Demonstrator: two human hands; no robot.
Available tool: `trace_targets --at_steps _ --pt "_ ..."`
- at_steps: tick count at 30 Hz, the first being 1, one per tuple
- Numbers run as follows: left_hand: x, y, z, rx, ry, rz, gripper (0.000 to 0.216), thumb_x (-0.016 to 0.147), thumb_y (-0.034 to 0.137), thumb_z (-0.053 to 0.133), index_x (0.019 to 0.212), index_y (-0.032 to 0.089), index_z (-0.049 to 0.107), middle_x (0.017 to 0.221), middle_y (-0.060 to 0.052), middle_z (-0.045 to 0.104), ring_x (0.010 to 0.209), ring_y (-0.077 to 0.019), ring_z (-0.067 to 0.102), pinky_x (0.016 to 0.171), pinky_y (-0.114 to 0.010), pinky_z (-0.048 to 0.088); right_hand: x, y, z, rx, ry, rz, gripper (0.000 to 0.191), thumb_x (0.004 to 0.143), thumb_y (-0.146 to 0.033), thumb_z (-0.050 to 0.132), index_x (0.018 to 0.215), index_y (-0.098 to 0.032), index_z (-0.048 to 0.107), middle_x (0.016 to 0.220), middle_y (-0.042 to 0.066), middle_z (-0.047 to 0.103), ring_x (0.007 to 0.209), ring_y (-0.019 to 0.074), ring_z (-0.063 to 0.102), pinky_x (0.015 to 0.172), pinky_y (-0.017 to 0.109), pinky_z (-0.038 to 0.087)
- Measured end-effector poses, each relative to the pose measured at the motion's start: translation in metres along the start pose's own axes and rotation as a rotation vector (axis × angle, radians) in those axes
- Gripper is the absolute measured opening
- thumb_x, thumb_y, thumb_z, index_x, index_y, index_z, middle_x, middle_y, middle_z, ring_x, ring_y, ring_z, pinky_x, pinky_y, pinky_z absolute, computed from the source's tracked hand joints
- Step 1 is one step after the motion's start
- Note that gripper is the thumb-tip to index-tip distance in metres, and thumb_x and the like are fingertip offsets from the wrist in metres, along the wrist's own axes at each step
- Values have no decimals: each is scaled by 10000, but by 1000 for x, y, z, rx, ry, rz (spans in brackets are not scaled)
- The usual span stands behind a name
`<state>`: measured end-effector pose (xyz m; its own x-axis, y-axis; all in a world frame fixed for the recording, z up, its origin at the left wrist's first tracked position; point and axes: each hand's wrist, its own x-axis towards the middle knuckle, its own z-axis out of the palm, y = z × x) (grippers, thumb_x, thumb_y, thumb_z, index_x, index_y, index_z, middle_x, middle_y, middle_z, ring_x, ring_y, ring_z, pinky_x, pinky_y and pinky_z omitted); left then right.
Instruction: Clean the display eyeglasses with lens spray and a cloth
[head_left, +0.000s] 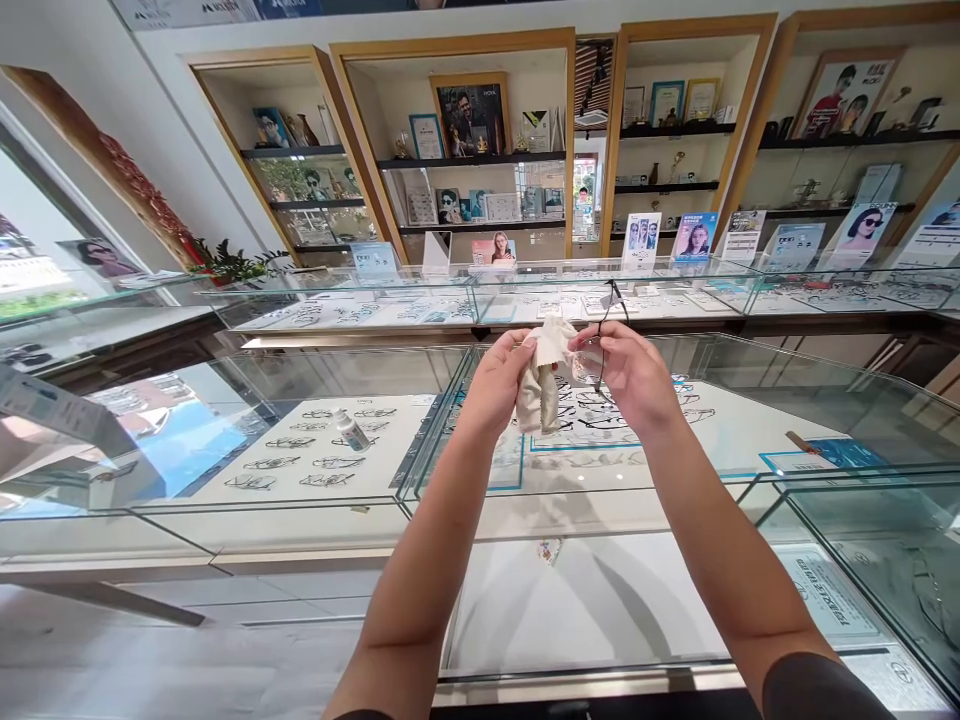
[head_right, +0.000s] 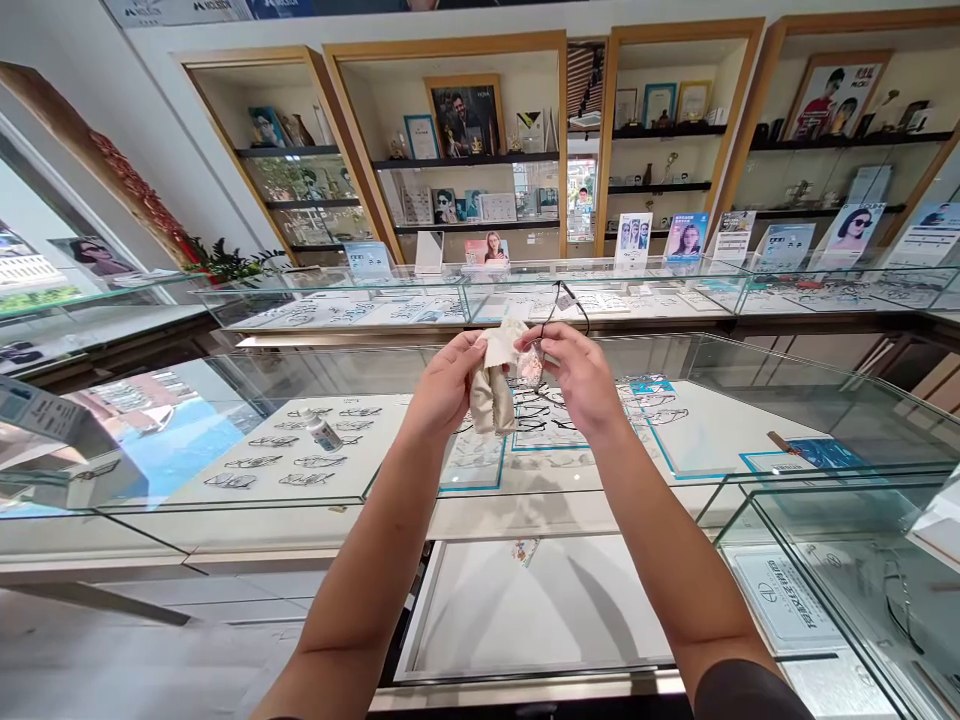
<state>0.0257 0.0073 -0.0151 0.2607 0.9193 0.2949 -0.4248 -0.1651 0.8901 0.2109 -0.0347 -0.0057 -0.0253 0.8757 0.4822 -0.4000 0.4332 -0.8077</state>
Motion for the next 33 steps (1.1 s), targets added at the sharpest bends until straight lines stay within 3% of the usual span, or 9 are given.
trace_targets --at_steps 4,9,16,21,25,29,33 --pt "-1 -3 -1 136 -36 -7 430 817 502 876 998 196 634 753 14 698 590 -104 587 565 -207 431 -3 -1 3 0 -19 -6 126 848 -307 689 905 -253 786 956 34 777 997 224 713 944 374 561" --pt "2 -5 -7 325 16 51 378 846 512 852 889 186 666 718 16 612 599 -100 497 542 -220 363 -4 -2 2 -43 31 -74 135 848 -315 675 900 -252 782 980 46 770 1057 239 717 1094 408 529" --pt "2 -5 -14 440 -27 43 468 859 601 813 745 184 634 661 10 540 580 -109 432 528 -244 313 -3 -9 -4 -4 63 -100 136 869 -270 674 903 -242 803 981 49 783 1051 233 722 1075 400 527" --pt "4 -3 -20 295 -16 -4 494 806 640 845 794 190 642 630 25 550 546 -100 433 509 -222 320 0 -5 -6 -33 70 -81 152 843 -251 660 875 -238 808 951 37 783 1013 221 716 1028 382 528" --pt "5 1 -22 130 11 -33 487 744 572 914 875 168 675 721 3 659 619 -103 555 586 -209 443 -1 -2 -6 -82 42 -43 140 830 -271 657 862 -251 791 933 31 789 1020 234 716 1043 396 519" --pt "2 8 -19 18 -30 -45 573 692 364 967 1146 158 683 864 -24 747 726 -138 668 697 -248 532 -3 -3 -5 -87 2 -9 130 837 -276 664 850 -246 790 943 37 795 1001 235 709 1025 400 520" --pt "-3 13 -15 -7 -67 -46 672 750 223 882 1367 220 613 999 -26 761 778 -141 699 709 -248 534 -4 -3 -5 -80 -21 -3 129 836 -286 670 866 -250 791 954 40 791 988 234 700 1011 405 526"
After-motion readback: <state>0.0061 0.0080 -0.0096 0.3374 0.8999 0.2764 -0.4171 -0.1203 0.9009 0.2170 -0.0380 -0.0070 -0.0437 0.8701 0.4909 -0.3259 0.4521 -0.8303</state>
